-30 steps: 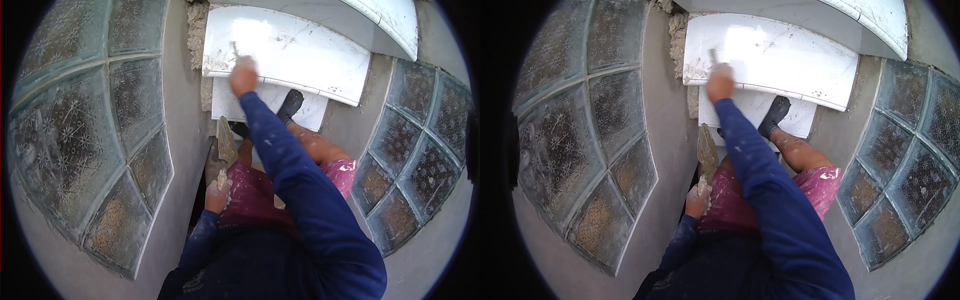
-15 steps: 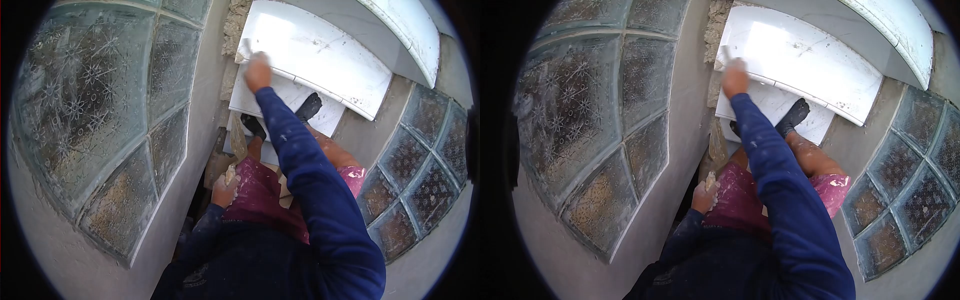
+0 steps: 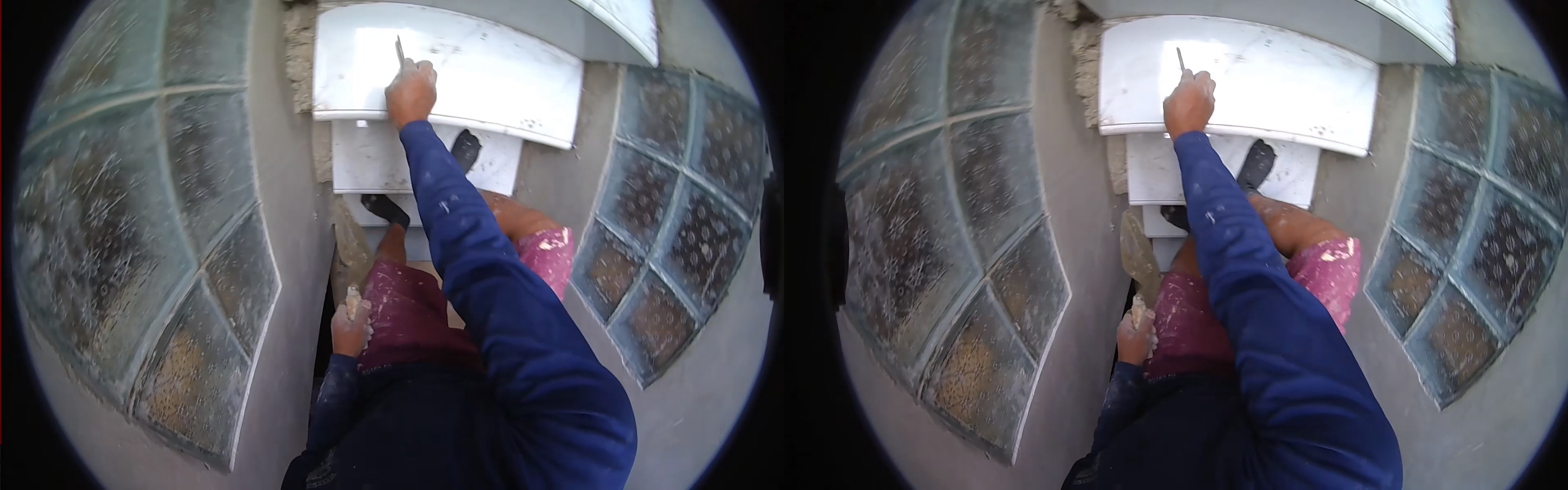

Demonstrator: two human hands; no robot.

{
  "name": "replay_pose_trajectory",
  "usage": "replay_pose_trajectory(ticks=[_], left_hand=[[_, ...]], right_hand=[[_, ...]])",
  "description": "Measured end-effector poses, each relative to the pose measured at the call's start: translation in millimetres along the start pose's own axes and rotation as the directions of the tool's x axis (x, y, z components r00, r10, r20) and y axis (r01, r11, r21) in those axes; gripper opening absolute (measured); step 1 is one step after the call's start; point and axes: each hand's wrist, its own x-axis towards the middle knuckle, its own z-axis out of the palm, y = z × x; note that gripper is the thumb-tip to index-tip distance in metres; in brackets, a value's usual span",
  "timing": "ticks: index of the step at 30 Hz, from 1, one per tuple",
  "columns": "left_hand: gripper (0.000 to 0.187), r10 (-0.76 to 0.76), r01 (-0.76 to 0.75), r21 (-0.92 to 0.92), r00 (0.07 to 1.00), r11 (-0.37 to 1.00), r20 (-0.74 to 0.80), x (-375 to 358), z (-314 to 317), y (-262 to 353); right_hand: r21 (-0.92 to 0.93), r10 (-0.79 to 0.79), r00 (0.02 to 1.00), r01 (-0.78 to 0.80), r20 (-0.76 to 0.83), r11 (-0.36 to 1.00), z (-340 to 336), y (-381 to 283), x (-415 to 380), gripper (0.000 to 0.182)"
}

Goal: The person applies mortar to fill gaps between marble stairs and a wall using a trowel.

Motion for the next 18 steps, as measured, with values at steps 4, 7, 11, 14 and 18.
replay_pose_trajectory(ticks=[4,7,11,14,18], left_hand=[[0.029,0.001,-0.001,0.025,1.000,1.000,0.000,7.5,9.3,1.2],[0.030,0.008,-0.010,0.091,1.000,0.996,0.018,9.4,10.9,10.5],[0.032,0.052,-0.056,0.094,0.998,0.994,0.040,17.4,15.2,11.1],[0.031,0.048,-0.055,0.150,0.998,0.987,0.050,18.8,21.8,19.9],[0.031,0.066,-0.079,0.182,0.995,0.980,0.077,13.6,28.7,25.6]], right_hand=[[0.031,-0.373,0.867,0.385,0.329,0.923,13.1,15.1,-8.2,0.015],[-0.082,-0.181,0.972,0.195,0.152,0.977,-6.9,72.3,22.7,0.015],[-0.242,0.110,0.989,-0.084,0.095,0.967,-105.0,234.8,45.2,0.020],[-0.401,0.322,0.947,-0.293,0.006,0.868,-184.2,304.3,39.0,0.024],[-0.333,0.230,0.968,-0.184,0.102,0.925,-140.8,241.6,20.6,0.021]])
